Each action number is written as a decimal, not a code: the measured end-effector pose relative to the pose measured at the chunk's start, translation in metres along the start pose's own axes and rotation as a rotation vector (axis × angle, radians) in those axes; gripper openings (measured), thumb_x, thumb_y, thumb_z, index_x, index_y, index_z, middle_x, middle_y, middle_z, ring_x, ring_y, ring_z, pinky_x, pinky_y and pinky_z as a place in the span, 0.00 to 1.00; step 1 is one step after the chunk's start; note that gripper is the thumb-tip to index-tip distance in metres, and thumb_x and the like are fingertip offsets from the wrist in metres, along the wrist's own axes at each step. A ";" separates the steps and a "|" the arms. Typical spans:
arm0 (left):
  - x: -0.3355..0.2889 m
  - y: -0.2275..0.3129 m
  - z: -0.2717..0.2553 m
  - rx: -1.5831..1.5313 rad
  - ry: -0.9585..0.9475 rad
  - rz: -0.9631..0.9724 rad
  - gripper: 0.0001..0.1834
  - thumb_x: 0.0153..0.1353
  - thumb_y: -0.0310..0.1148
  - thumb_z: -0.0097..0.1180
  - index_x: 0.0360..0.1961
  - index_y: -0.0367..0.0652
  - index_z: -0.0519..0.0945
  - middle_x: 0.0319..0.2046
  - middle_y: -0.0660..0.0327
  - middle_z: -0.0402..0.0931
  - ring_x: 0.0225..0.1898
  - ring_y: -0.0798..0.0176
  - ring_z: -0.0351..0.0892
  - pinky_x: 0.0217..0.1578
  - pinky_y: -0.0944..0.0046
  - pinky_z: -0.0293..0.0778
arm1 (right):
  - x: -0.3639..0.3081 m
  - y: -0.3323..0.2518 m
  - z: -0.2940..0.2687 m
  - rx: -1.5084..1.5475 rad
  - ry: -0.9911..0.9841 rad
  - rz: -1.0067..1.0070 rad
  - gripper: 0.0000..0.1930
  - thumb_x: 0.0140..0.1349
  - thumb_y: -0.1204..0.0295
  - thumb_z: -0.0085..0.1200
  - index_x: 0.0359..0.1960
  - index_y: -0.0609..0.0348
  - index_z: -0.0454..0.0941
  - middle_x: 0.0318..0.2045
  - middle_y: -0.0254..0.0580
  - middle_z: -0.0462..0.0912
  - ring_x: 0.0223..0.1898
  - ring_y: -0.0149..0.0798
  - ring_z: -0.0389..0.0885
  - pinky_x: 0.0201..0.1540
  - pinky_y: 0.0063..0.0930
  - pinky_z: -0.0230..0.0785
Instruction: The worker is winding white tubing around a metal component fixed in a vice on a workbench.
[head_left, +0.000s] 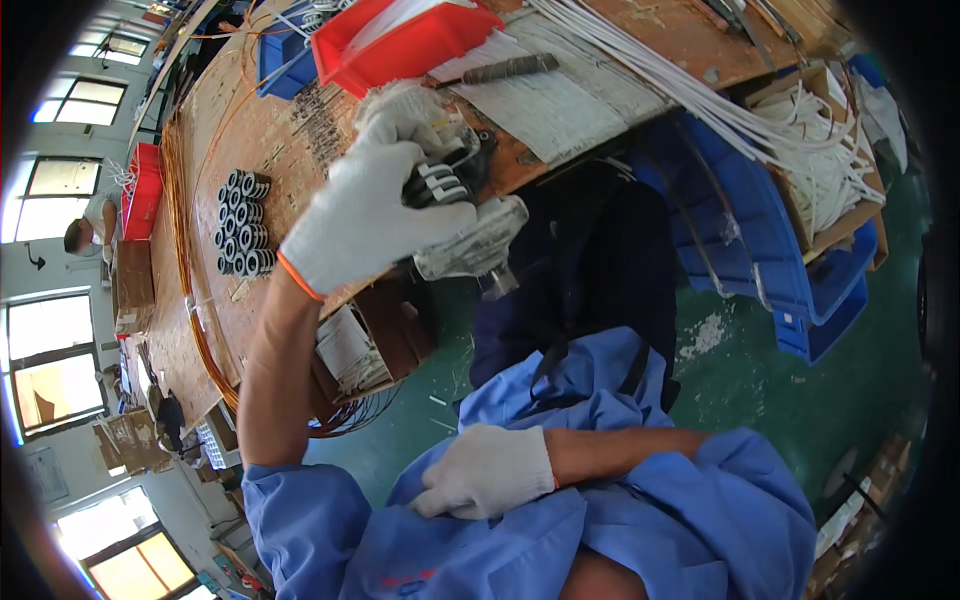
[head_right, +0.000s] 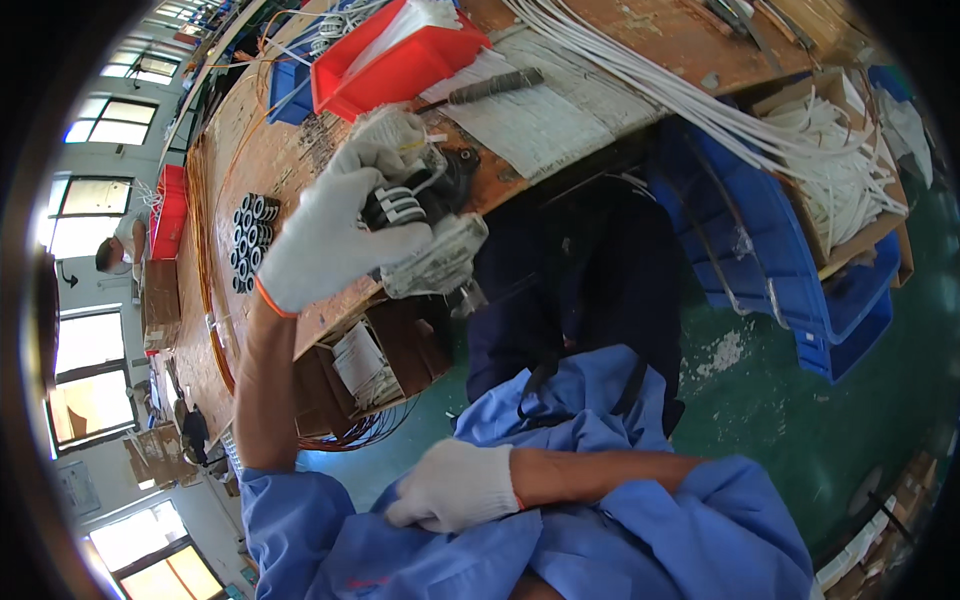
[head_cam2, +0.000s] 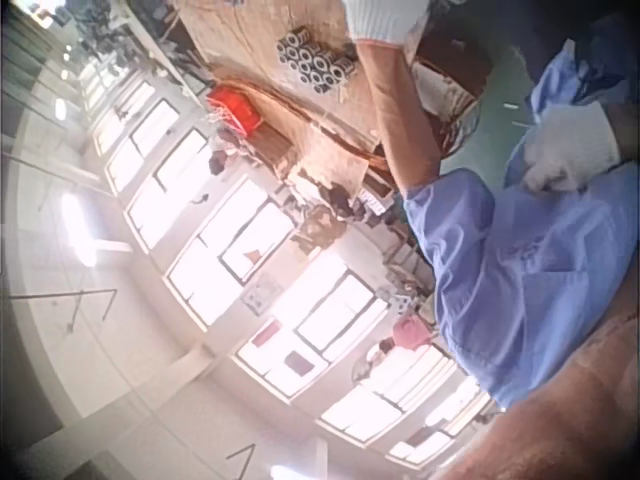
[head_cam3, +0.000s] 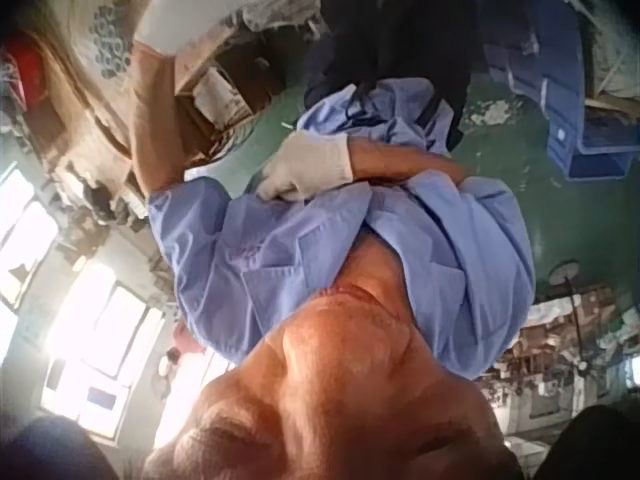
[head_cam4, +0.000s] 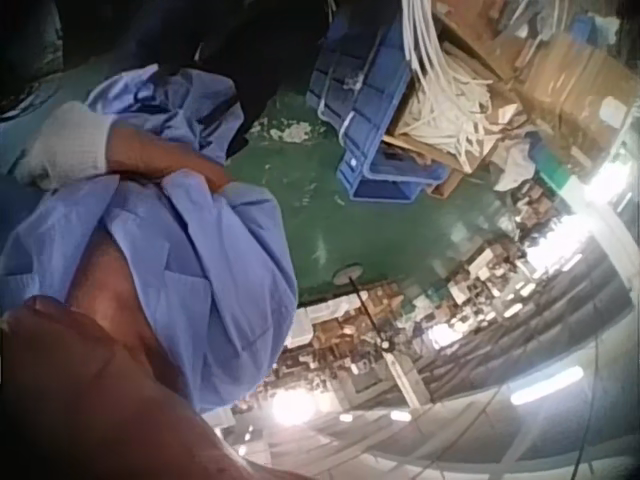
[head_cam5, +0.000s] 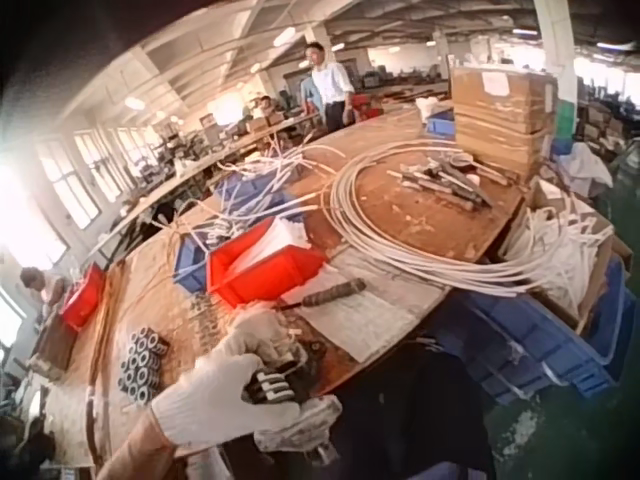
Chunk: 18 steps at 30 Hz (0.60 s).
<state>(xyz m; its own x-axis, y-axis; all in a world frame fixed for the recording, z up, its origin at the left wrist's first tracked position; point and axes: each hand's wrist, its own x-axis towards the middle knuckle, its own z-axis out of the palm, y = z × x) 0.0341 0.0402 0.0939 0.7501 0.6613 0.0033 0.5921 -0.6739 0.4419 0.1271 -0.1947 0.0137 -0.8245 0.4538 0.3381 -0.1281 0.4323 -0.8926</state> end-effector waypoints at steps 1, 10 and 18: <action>0.002 0.006 -0.006 0.056 -0.078 -0.096 0.28 0.55 0.44 0.76 0.45 0.27 0.86 0.57 0.51 0.78 0.55 0.54 0.83 0.58 0.59 0.77 | -0.003 0.001 -0.004 -0.083 0.200 0.014 0.10 0.66 0.71 0.60 0.46 0.56 0.86 0.33 0.49 0.87 0.34 0.52 0.89 0.39 0.46 0.81; 0.017 0.015 -0.019 0.279 -0.244 -0.129 0.40 0.57 0.53 0.73 0.59 0.29 0.84 0.61 0.45 0.77 0.60 0.42 0.83 0.63 0.52 0.77 | -0.051 0.052 -0.031 -0.270 0.942 0.482 0.30 0.74 0.71 0.62 0.76 0.60 0.71 0.22 0.43 0.79 0.21 0.39 0.80 0.32 0.30 0.77; 0.016 0.009 -0.017 0.310 -0.087 0.090 0.37 0.59 0.59 0.67 0.39 0.25 0.87 0.52 0.36 0.78 0.51 0.37 0.85 0.54 0.46 0.81 | -0.075 0.103 -0.041 -0.508 0.813 0.696 0.33 0.76 0.63 0.54 0.79 0.62 0.64 0.24 0.54 0.86 0.23 0.57 0.85 0.30 0.53 0.78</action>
<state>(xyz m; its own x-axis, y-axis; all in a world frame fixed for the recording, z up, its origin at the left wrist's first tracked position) 0.0467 0.0503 0.1136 0.8182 0.5725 -0.0526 0.5733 -0.8056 0.1495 0.1980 -0.1519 -0.0915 -0.0143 0.9966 0.0810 0.5945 0.0736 -0.8007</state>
